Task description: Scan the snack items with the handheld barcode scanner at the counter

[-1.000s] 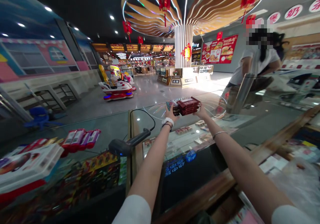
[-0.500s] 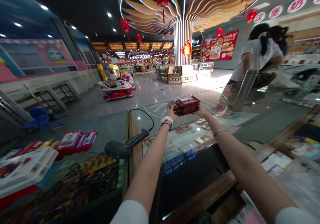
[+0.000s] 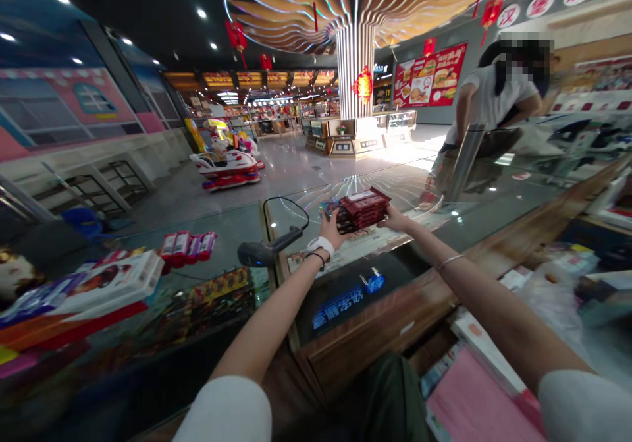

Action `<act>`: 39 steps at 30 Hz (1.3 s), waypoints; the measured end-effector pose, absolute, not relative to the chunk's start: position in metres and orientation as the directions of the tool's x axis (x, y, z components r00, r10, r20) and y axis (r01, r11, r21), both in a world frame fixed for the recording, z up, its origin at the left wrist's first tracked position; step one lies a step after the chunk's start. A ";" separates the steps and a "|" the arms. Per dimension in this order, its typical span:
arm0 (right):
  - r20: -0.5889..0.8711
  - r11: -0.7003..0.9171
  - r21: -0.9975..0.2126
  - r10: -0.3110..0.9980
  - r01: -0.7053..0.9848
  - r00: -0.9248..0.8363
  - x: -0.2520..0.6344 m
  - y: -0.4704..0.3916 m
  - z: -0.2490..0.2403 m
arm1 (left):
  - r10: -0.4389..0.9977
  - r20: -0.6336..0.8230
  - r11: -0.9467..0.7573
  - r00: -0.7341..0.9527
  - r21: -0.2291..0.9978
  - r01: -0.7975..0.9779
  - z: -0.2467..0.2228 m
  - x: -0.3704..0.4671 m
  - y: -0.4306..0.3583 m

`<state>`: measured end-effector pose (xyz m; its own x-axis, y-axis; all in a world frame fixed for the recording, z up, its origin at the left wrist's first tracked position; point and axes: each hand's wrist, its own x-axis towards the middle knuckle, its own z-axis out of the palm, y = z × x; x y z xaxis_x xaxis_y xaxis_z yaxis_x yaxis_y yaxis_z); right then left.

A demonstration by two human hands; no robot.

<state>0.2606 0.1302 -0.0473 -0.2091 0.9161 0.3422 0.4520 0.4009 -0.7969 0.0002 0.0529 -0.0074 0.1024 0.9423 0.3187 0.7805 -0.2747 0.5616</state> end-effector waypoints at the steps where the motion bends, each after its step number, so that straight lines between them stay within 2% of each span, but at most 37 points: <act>1: 0.340 0.405 -0.788 0.914 0.464 -0.221 0.258 0.120 -0.046 | 0.946 0.302 -0.275 0.113 0.573 0.772 -0.007 -0.002 0.040; 5: 0.333 0.395 -0.783 0.918 0.480 -0.213 0.250 0.085 -0.048 | 0.949 0.302 -0.262 0.092 0.587 0.766 -0.006 -0.011 -0.004; 9: 0.353 0.434 -0.799 0.899 0.415 -0.261 0.244 0.071 -0.049 | 0.956 0.286 -0.228 0.067 0.579 0.783 -0.003 -0.012 -0.023; 13: 0.369 0.420 -0.816 0.907 0.398 -0.202 0.242 0.073 -0.043 | 0.970 0.240 -0.182 0.045 0.585 0.790 0.002 -0.001 -0.019; 23: 0.376 0.406 -0.830 0.914 0.383 -0.152 0.246 0.085 -0.040 | 0.963 0.253 -0.236 0.093 0.622 0.747 0.002 0.004 0.001; 26: 0.395 0.405 -0.825 0.912 0.395 -0.110 0.249 0.078 -0.040 | 0.957 0.267 -0.255 0.112 0.598 0.760 0.006 -0.001 -0.001; 28: 0.417 0.373 -0.804 0.909 0.462 -0.008 0.252 0.068 -0.036 | 0.948 0.295 -0.273 0.121 0.556 0.785 0.010 -0.006 -0.005; 31: 0.508 0.287 -0.742 0.831 0.605 0.229 0.248 0.045 -0.022 | 0.934 0.337 -0.289 0.122 0.507 0.812 0.017 -0.014 -0.013; 33: 0.639 0.340 -0.646 0.730 0.684 0.241 0.232 0.025 -0.009 | 0.937 0.332 -0.271 0.111 0.486 0.831 0.019 -0.021 -0.021; 36: 0.783 0.493 -0.428 0.621 0.757 0.038 0.189 -0.004 0.008 | 0.925 0.348 -0.291 0.150 0.398 0.870 0.020 -0.035 -0.035; 39: 0.782 0.596 -0.244 0.587 0.765 -0.208 0.141 -0.022 0.011 | 0.880 0.403 -0.365 0.251 0.237 0.900 0.018 -0.048 -0.048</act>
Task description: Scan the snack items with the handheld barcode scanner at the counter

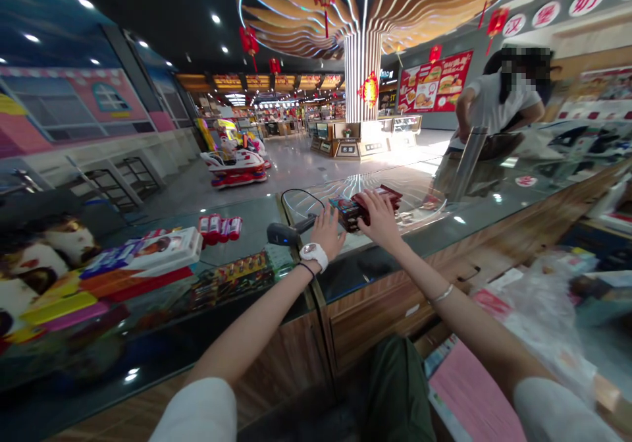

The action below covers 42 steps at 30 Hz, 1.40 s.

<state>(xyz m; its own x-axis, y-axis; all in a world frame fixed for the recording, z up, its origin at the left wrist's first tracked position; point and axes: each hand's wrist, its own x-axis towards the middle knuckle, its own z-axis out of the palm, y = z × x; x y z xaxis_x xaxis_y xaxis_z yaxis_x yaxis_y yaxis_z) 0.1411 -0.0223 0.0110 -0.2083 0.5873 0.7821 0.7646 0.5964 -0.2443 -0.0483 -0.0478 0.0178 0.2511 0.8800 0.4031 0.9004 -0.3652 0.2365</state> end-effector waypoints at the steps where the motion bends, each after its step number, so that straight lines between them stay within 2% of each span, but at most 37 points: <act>1: 0.764 0.610 -0.214 0.591 0.763 -0.258 0.128 -0.025 0.009 | 0.872 0.404 -0.375 0.278 0.186 0.908 0.017 -0.051 -0.051; 5: 0.698 0.610 -0.166 0.628 0.775 -0.344 0.100 -0.023 -0.004 | 0.882 0.336 -0.363 0.330 0.038 0.931 0.013 -0.055 -0.058; 11: 0.674 0.530 -0.045 0.642 0.847 -0.366 0.102 -0.021 -0.011 | 0.876 0.278 -0.386 0.394 -0.085 0.919 0.009 -0.051 -0.058; 17: 0.716 0.514 0.050 0.579 0.856 -0.390 0.107 -0.025 -0.005 | 0.859 0.295 -0.417 0.419 -0.074 0.906 0.007 -0.051 -0.055; 24: 0.804 0.518 0.077 0.473 0.852 -0.360 0.108 -0.029 -0.003 | 0.855 0.330 -0.412 0.399 -0.033 0.910 0.011 -0.052 -0.057; 30: 0.877 0.618 0.100 0.315 0.780 -0.362 0.106 -0.034 0.003 | 0.799 0.476 -0.429 0.366 0.025 0.903 0.026 -0.073 -0.068; 37: 0.905 0.742 0.134 0.178 0.657 -0.386 0.062 -0.024 0.028 | 0.688 0.656 -0.392 0.309 -0.022 0.920 0.057 -0.151 -0.081; 42: 0.871 0.836 0.210 0.076 0.506 -0.486 0.016 -0.018 0.044 | 0.638 0.728 -0.323 0.252 -0.044 0.945 0.068 -0.210 -0.092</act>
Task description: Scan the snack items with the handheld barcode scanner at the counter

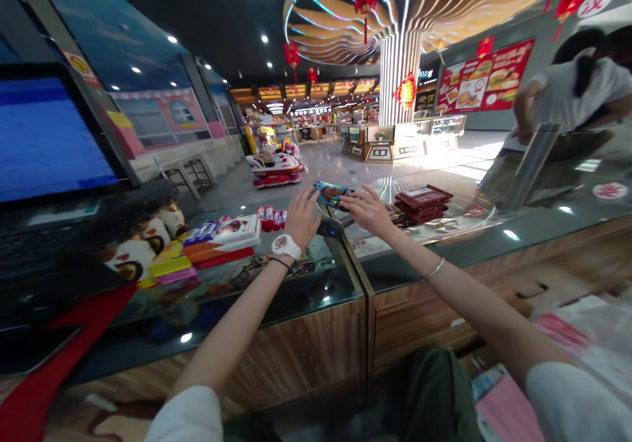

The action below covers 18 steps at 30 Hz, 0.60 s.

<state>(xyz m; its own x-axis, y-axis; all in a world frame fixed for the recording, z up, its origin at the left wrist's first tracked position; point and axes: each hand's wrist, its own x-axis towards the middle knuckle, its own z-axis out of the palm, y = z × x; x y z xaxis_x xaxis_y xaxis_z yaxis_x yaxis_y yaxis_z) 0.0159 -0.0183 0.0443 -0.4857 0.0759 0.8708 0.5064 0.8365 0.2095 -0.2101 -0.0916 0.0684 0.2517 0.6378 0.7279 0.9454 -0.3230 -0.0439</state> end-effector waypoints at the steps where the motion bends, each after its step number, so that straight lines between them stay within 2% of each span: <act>1: 0.861 0.854 0.219 0.059 0.472 -0.505 0.007 -0.018 0.046 | 0.634 0.735 -0.309 0.240 -0.044 0.950 0.069 -0.220 -0.094; 6: 0.839 0.923 0.200 0.012 0.328 -0.545 -0.034 -0.014 0.048 | 0.635 0.755 -0.262 0.164 0.011 0.965 0.068 -0.266 -0.101; 10: 0.854 0.948 0.180 -0.017 0.264 -0.520 -0.052 -0.013 0.040 | 0.650 0.745 -0.312 0.151 0.080 0.947 0.061 -0.293 -0.102; 14: 0.848 0.961 0.162 -0.020 0.223 -0.529 -0.050 -0.017 0.031 | 0.690 0.701 -0.358 0.180 0.115 0.927 0.055 -0.304 -0.102; 18: 0.846 0.964 0.114 0.033 0.241 -0.532 -0.045 -0.021 0.028 | 0.724 0.664 -0.367 0.188 0.139 0.920 0.051 -0.303 -0.104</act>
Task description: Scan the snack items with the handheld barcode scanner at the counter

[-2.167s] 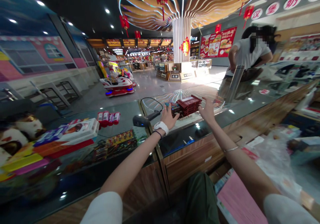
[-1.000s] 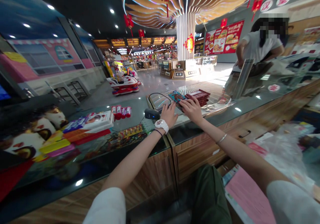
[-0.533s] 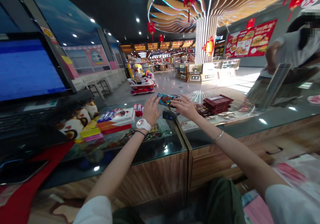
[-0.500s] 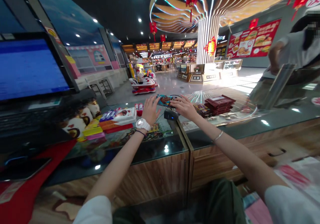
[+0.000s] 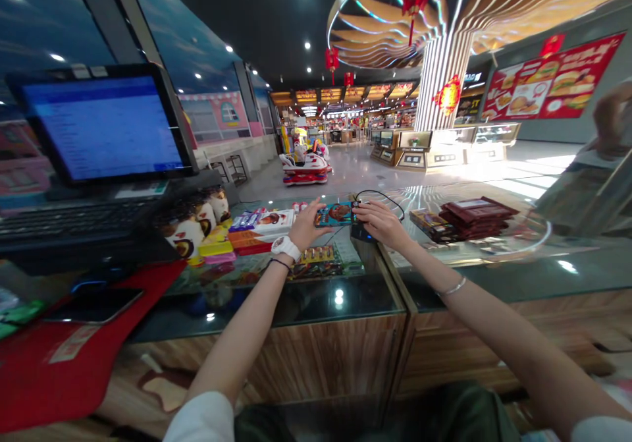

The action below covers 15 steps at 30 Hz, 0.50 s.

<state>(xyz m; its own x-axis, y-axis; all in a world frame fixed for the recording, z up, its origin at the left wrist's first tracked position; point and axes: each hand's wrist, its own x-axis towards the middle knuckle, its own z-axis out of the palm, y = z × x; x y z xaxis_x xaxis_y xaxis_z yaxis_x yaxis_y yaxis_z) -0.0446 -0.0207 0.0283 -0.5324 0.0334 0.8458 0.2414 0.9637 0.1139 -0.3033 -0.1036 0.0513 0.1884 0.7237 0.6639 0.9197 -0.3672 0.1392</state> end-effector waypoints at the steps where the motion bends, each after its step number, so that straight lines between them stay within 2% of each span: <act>1: 0.845 0.964 0.099 0.050 0.246 -0.533 -0.044 -0.021 0.028 | 0.725 0.660 -0.379 0.195 0.147 0.914 0.051 -0.303 -0.104; 5: 0.843 0.961 0.046 0.109 0.274 -0.526 -0.043 -0.019 0.027 | 0.695 0.693 -0.407 0.191 0.160 0.900 0.052 -0.300 -0.105; 15: 0.819 0.949 -0.041 0.212 0.313 -0.534 -0.040 -0.015 0.023 | 0.641 0.742 -0.354 0.197 0.058 0.934 0.047 -0.283 -0.111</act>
<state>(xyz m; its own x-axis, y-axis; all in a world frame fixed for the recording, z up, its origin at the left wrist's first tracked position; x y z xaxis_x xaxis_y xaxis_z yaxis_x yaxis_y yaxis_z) -0.0404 -0.0149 0.0232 -0.5339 0.2115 0.8187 0.3134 0.9487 -0.0407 -0.2832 -0.1109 0.0466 0.1969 0.6408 0.7420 0.9335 -0.3538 0.0578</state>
